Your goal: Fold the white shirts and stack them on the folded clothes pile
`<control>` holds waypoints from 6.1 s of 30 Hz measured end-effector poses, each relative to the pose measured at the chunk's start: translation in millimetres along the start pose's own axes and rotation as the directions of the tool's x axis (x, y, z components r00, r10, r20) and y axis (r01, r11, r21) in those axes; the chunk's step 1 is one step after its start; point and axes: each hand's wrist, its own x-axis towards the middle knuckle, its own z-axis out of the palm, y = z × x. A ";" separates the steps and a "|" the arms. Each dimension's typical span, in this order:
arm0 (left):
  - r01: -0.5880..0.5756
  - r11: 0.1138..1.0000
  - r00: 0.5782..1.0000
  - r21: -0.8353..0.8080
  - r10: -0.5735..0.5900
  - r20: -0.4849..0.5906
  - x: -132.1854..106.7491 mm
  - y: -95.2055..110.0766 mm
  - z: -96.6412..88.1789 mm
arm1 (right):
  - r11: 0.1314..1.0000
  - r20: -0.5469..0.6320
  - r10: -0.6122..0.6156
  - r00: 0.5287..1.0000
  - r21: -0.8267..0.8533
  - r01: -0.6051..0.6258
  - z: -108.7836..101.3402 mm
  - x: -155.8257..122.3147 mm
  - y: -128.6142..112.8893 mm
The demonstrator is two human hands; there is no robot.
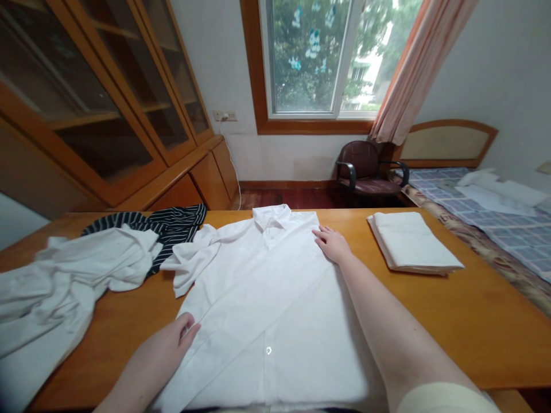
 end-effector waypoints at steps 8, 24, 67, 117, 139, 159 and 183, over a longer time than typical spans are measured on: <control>-0.279 0.956 0.948 -0.088 0.260 -0.182 27.4 1.7 -6.7 | 0.969 -0.055 0.063 0.997 0.241 -0.048 2.7 7.2 11.3; -0.585 0.811 0.811 0.028 0.584 0.035 112.9 80.5 14.4 | 0.989 0.047 -0.024 0.999 -0.141 0.030 22.8 -7.2 -48.0; -0.559 0.829 0.818 -0.006 0.553 0.158 104.8 85.1 0.0 | 0.978 0.257 0.134 0.957 -0.190 -0.086 -6.3 -64.8 -41.2; -0.325 0.861 0.860 -0.391 0.096 -0.502 231.3 130.4 1.6 | 0.863 -0.369 0.170 0.914 0.503 0.043 11.2 25.5 -61.7; -0.397 0.660 0.910 -0.637 0.193 -0.367 236.6 125.9 9.4 | 0.740 -0.522 0.095 0.848 0.607 0.290 19.1 24.5 -56.7; -0.521 0.394 0.853 -0.757 0.199 -0.483 230.6 132.7 3.5 | 0.841 -0.556 0.099 0.825 0.490 0.229 7.6 16.8 -64.4; -0.511 0.624 0.793 -0.591 0.076 -0.605 233.0 126.1 -3.6 | 0.786 -0.528 0.226 0.819 0.595 0.167 22.8 29.6 -50.3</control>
